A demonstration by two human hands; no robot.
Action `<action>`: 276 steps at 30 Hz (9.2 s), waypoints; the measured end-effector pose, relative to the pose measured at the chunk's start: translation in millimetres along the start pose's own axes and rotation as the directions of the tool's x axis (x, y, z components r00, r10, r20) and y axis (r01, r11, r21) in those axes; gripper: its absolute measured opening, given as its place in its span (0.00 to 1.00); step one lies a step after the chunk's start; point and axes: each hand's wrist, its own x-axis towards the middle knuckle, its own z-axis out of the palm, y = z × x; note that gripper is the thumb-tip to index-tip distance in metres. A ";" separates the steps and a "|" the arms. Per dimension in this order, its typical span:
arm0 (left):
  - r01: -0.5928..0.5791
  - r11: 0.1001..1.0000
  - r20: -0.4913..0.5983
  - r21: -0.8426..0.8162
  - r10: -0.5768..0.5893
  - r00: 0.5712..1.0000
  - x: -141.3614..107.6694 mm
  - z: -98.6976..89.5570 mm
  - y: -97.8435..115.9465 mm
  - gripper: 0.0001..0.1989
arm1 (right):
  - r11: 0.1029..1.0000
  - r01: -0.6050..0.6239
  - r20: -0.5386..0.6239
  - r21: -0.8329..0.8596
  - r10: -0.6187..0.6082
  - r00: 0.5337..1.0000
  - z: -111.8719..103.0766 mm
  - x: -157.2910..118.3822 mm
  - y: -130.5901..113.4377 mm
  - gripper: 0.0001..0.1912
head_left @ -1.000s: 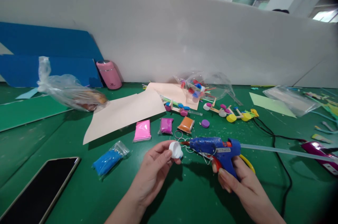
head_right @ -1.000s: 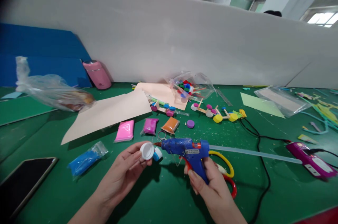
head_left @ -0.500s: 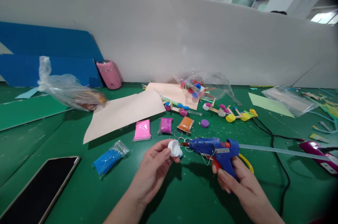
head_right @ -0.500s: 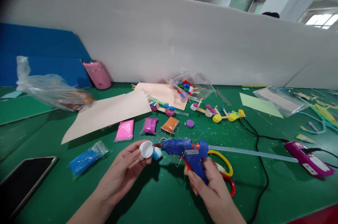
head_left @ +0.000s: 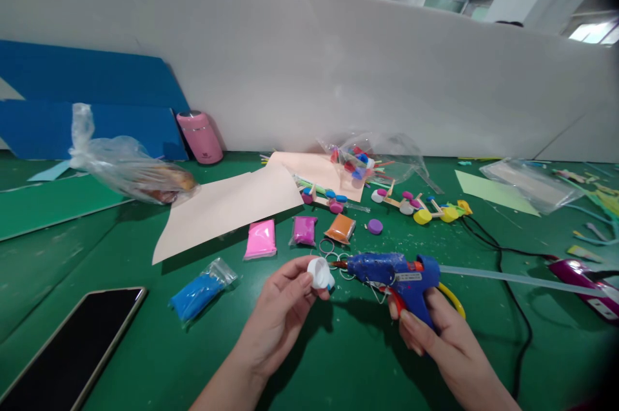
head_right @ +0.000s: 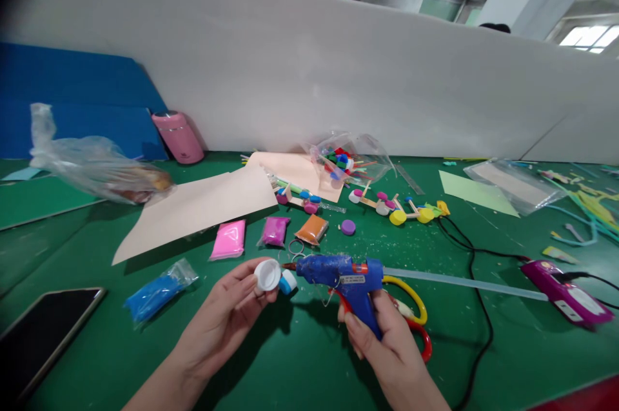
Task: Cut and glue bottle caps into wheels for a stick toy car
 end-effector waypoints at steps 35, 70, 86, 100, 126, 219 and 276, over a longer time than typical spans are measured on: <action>0.002 1.000 -0.019 -0.021 -0.002 1.000 0.5 2.8 1.6 0.08 | 0.997 -0.041 0.004 -0.062 0.041 0.999 -2.8 -6.8 1.7 0.10; 0.005 1.000 -0.048 -0.011 -0.006 0.999 0.3 4.1 2.6 0.08 | 0.988 -0.107 -0.017 -0.111 0.105 0.994 -5.2 -12.0 0.9 0.14; -0.008 1.000 -0.017 -0.006 0.008 1.000 -0.7 2.0 0.9 0.08 | 0.989 -0.106 -0.013 -0.102 0.105 0.994 -5.2 -16.0 1.2 0.14; 0.001 1.000 -0.017 -0.015 -0.001 1.000 1.9 1.0 -1.7 0.08 | 0.989 -0.084 0.064 -0.119 0.092 0.994 -9.5 -17.5 5.0 0.10; -0.010 1.000 -0.020 0.019 0.010 1.000 1.7 -0.8 -3.5 0.08 | 0.985 -0.124 0.029 -0.120 0.128 0.991 -4.9 -21.8 1.1 0.15; 0.007 0.999 -0.030 0.032 -0.006 1.000 1.6 1.7 -3.1 0.06 | 0.988 -0.140 0.008 -0.065 0.141 0.990 -2.5 -18.1 -0.2 0.14; -0.137 0.979 -0.103 -0.152 0.123 0.987 6.6 -7.4 16.0 0.05 | 0.559 -0.307 -0.448 -0.770 -0.132 0.884 -115.7 44.8 31.7 0.25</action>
